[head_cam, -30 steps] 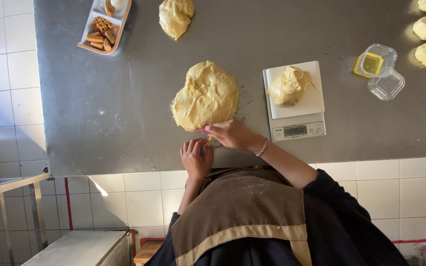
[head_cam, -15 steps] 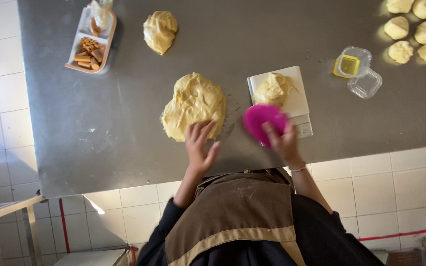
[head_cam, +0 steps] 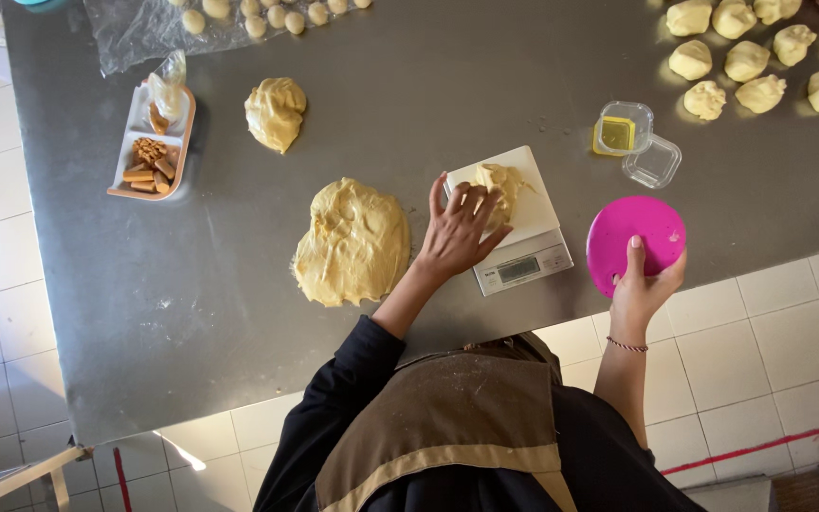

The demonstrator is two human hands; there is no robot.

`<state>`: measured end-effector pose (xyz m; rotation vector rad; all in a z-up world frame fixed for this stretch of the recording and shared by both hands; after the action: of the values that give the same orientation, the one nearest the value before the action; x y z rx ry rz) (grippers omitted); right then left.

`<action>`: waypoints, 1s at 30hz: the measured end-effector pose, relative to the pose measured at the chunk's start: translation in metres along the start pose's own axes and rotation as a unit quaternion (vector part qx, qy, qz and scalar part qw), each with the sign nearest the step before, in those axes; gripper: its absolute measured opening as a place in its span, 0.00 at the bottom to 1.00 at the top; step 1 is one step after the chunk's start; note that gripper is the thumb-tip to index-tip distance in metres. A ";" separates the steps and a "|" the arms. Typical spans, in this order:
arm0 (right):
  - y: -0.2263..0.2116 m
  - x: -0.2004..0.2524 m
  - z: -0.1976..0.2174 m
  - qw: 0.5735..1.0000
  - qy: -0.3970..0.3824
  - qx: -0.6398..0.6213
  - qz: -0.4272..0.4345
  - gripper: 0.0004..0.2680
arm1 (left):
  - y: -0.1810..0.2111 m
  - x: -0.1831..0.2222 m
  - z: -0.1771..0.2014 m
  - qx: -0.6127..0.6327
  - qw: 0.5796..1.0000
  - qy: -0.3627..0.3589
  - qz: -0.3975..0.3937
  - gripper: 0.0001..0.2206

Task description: The person uses a pink scraper to cut pieces of dough from a large mound on a metal table and weighs the individual portions on a digital scale.

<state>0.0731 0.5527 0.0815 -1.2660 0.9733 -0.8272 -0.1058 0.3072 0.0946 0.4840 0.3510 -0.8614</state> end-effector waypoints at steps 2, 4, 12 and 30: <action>0.011 -0.006 0.002 0.999 0.017 0.006 -0.032 0.18 | -0.006 0.001 0.018 0.026 0.999 0.040 0.015 0.27; 0.007 -0.017 0.003 0.999 0.011 0.020 0.027 0.18 | -0.025 0.010 0.035 0.003 0.996 0.064 0.057 0.27; 0.009 -0.035 0.005 0.998 0.017 -0.029 0.052 0.19 | -0.123 0.100 0.115 -0.029 0.944 0.231 0.235 0.15; 0.006 -0.036 0.004 0.996 0.029 0.010 0.079 0.19 | -0.138 0.131 0.139 -0.065 0.918 0.239 0.309 0.10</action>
<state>0.0631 0.5883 0.0807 -1.1362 1.0951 -0.7520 -0.1214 0.0723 0.1116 0.6331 0.6547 -0.0906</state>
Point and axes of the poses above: each hand's wrist, its own x-axis away from the middle knuckle, its own z-axis out of the back of the hand, y = z × x, the point moved 10 cm from there along -x, towards the middle knuckle, and after that the axes turned 8 degrees about y, right-handed, at the moved point
